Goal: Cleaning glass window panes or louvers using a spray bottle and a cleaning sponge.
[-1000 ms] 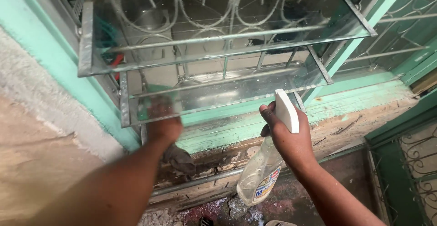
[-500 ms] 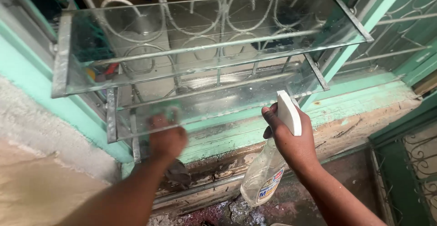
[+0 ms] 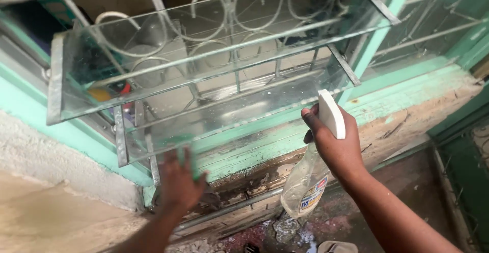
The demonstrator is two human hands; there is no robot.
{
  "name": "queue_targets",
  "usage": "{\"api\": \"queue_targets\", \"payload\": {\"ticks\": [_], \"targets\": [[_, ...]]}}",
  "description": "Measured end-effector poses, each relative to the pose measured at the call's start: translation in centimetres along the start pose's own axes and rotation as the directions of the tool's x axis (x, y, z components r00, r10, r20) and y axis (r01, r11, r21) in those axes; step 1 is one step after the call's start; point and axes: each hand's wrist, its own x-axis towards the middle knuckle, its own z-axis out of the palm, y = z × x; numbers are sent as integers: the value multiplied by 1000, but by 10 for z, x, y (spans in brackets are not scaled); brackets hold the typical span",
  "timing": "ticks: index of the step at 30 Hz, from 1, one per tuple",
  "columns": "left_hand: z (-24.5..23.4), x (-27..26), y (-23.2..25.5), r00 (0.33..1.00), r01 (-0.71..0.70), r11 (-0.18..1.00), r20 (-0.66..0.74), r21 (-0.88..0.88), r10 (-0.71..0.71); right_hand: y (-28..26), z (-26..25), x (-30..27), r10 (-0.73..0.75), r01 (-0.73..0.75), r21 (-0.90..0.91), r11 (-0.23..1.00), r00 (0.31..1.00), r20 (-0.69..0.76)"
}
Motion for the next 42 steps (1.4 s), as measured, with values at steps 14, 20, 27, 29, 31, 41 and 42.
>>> {"api": "queue_targets", "payload": {"ticks": [14,20,27,29,31,41,42], "targets": [[10,26,-10,991,-132,991,-24,-1,132,20,-22,11,-22,27,111,993,999,-47],[9,46,21,998,-62,996,3,-59,63,19,-24,12,-51,58,90,994,996,-73],[-11,74,112,947,-322,940,-36,-110,319,18,-28,9,-7,14,78,997,996,-85],[-7,46,95,968,-249,959,-19,-136,249,16,-27,9,6,-2,48,999,997,-83],[-3,18,72,985,-169,972,0,-161,172,13,-25,11,18,-16,19,1000,997,-76],[6,36,79,1000,10,978,31,-208,-3,3,-25,17,25,-23,23,999,996,-82],[-5,48,99,987,-87,965,112,-249,118,4,-26,18,3,1,39,999,996,-90]]}}
